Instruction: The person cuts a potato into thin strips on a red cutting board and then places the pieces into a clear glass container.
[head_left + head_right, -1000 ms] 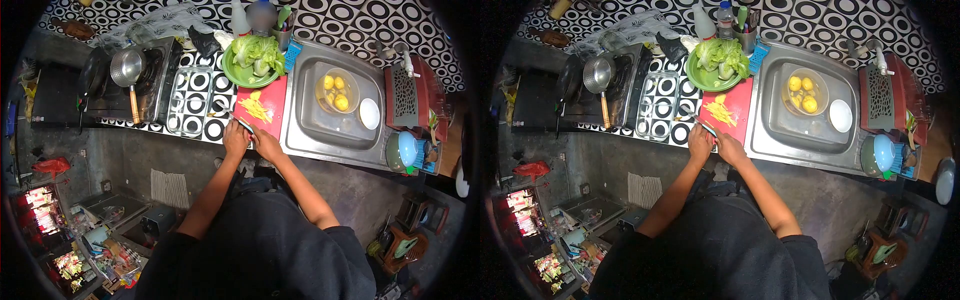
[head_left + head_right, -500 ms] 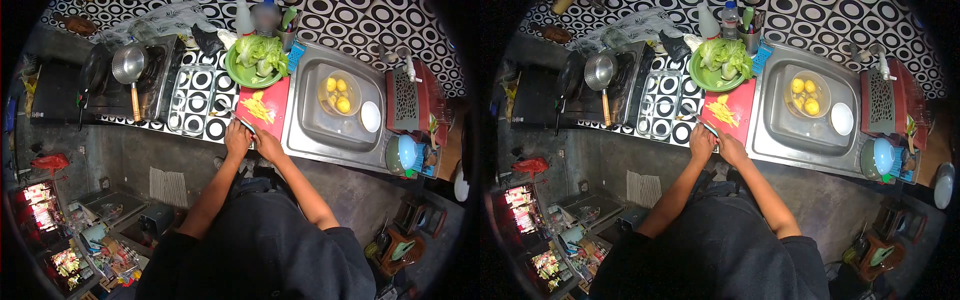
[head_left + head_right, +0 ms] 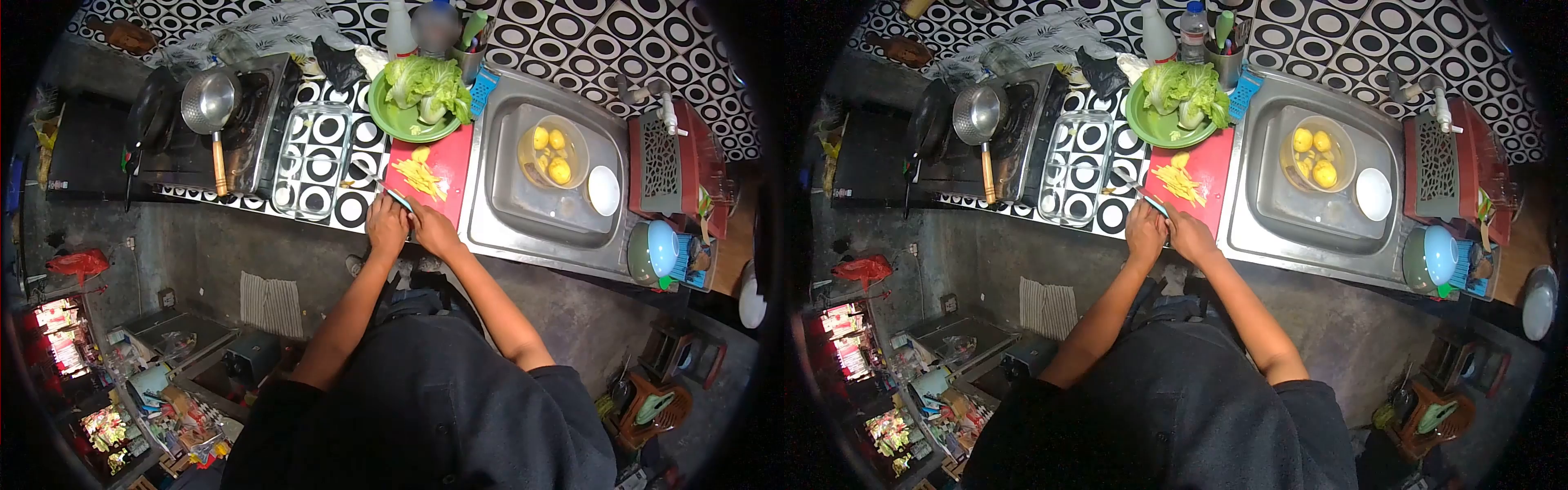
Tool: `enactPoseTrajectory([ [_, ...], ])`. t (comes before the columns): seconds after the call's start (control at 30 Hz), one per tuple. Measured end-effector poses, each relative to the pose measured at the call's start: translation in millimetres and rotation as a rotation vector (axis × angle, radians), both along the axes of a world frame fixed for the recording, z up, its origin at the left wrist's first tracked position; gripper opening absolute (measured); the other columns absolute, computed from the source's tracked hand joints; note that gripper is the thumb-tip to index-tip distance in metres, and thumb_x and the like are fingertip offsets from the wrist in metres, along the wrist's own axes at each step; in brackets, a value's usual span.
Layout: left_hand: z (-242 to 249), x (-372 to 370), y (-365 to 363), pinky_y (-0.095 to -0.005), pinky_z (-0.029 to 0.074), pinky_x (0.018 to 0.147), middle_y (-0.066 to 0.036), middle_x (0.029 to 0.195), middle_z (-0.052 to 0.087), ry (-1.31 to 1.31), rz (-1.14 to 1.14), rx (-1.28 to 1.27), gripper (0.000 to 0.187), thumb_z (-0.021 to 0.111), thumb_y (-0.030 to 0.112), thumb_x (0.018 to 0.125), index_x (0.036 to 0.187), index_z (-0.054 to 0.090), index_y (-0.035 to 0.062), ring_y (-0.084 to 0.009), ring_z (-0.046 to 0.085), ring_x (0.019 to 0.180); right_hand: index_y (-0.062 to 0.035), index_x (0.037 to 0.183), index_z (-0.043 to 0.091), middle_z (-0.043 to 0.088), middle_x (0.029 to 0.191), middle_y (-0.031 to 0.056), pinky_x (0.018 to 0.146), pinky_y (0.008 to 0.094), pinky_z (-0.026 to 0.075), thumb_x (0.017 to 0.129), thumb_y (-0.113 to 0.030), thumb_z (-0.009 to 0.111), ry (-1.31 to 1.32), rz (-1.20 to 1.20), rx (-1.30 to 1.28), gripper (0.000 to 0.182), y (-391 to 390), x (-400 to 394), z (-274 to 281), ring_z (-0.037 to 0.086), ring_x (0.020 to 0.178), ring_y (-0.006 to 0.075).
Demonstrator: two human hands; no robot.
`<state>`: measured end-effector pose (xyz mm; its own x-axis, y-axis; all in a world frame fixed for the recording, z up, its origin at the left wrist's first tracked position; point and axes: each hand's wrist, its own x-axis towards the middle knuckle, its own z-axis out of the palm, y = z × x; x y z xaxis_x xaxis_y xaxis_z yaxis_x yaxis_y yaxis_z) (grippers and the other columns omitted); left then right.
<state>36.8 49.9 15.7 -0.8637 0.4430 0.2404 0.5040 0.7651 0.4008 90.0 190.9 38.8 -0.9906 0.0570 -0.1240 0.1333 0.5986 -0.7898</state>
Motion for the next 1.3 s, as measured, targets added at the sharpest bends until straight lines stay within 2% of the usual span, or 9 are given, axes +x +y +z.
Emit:
enactPoseTrajectory([
  [0.2,0.3,-1.0,0.9,-0.0480,0.048,0.101,-0.017,0.115,0.065,0.037,0.000,0.015,0.022,0.072,0.010,0.083,0.100,0.074,-0.0042,-0.0380,0.059,0.121,-0.0060,0.148,0.049,0.069,0.109,0.0302,0.085,0.0545,0.052,0.102,-0.014,0.056,-0.103,-0.003,0.029,0.047,-4.2,-6.1,7.4,0.066,0.101,0.0486],
  [0.3,-0.8,-0.8,-0.6,-0.0469,0.048,0.100,-0.016,0.113,0.065,-0.002,0.012,0.006,0.020,0.072,0.010,0.083,0.099,0.074,-0.0034,-0.0365,0.059,0.120,-0.0075,0.144,0.050,0.069,0.099,0.0300,0.082,0.0562,0.053,0.101,-0.015,0.056,-0.069,-0.013,-0.039,0.043,4.7,7.1,14.5,0.067,0.095,0.0490],
  [0.5,-2.5,-1.2,-0.5,-0.0466,0.048,0.099,-0.015,0.113,0.065,0.043,0.005,-0.019,0.023,0.072,0.010,0.084,0.103,0.074,-0.0022,-0.0347,0.059,0.118,-0.0076,0.141,0.049,0.069,0.098,0.0311,0.082,0.0578,0.052,0.101,-0.013,0.056,-0.088,-0.053,0.006,0.041,8.2,28.4,18.5,0.067,0.096,0.0497],
  [0.67,-2.3,-0.1,0.7,-0.0465,0.048,0.099,-0.014,0.115,0.064,0.060,0.007,-0.012,0.027,0.072,0.009,0.085,0.110,0.073,0.0006,-0.0338,0.059,0.119,-0.0099,0.145,0.048,0.069,0.099,0.0293,0.082,0.0571,0.053,0.102,-0.015,0.057,-0.089,-0.037,0.049,0.045,15.7,44.5,12.4,0.067,0.095,0.0489],
  [0.8,0.5,0.9,0.4,-0.0463,0.048,0.101,-0.013,0.114,0.066,0.030,0.012,0.023,0.022,0.072,0.010,0.084,0.104,0.075,0.0008,-0.0342,0.059,0.120,-0.0114,0.148,0.048,0.070,0.099,0.0251,0.080,0.0557,0.054,0.102,-0.018,0.058,-0.049,-0.041,0.144,0.048,14.5,50.5,14.0,0.069,0.091,0.0465],
  [0.97,-0.8,1.8,-8.4,-0.0468,0.048,0.101,-0.019,0.117,0.063,-0.027,0.030,0.105,0.032,0.069,0.005,0.088,0.119,0.067,-0.0017,-0.0391,0.059,0.119,-0.0180,0.146,0.054,0.068,0.096,0.0218,0.077,0.0550,0.055,0.101,-0.024,0.059,-0.041,-0.047,0.227,0.046,17.4,47.0,30.5,0.069,0.088,0.0438],
  [1.13,40.1,16.2,-24.0,-0.0475,0.047,0.103,-0.021,0.124,0.060,-0.047,0.115,0.299,0.030,0.059,0.001,0.093,0.122,0.064,-0.0031,-0.0412,0.057,0.121,-0.0216,0.145,0.059,0.065,0.096,0.0187,0.077,0.0521,0.056,0.098,-0.026,0.062,-0.013,0.012,0.274,0.048,32.7,40.0,40.4,0.068,0.085,0.0418],
  [1.23,72.6,11.3,-28.2,-0.0488,0.047,0.102,-0.020,0.122,0.061,-0.020,-0.100,0.299,0.027,0.058,-0.001,0.092,0.118,0.067,-0.0007,-0.0396,0.057,0.121,-0.0227,0.142,0.062,0.065,0.095,0.0171,0.075,0.0516,0.057,0.095,-0.024,0.063,0.063,0.090,0.294,0.048,44.0,36.4,42.5,0.069,0.086,0.0398],
  [1.3,87.0,-1.6,-25.1,-0.0475,0.044,0.104,-0.015,0.120,0.063,0.007,-0.251,0.222,0.031,0.060,-0.003,0.086,0.114,0.071,0.0027,-0.0359,0.057,0.120,-0.0232,0.142,0.064,0.064,0.095,0.0153,0.076,0.0503,0.056,0.093,-0.021,0.064,0.112,0.162,0.331,0.048,53.4,32.5,48.7,0.068,0.087,0.0377],
])
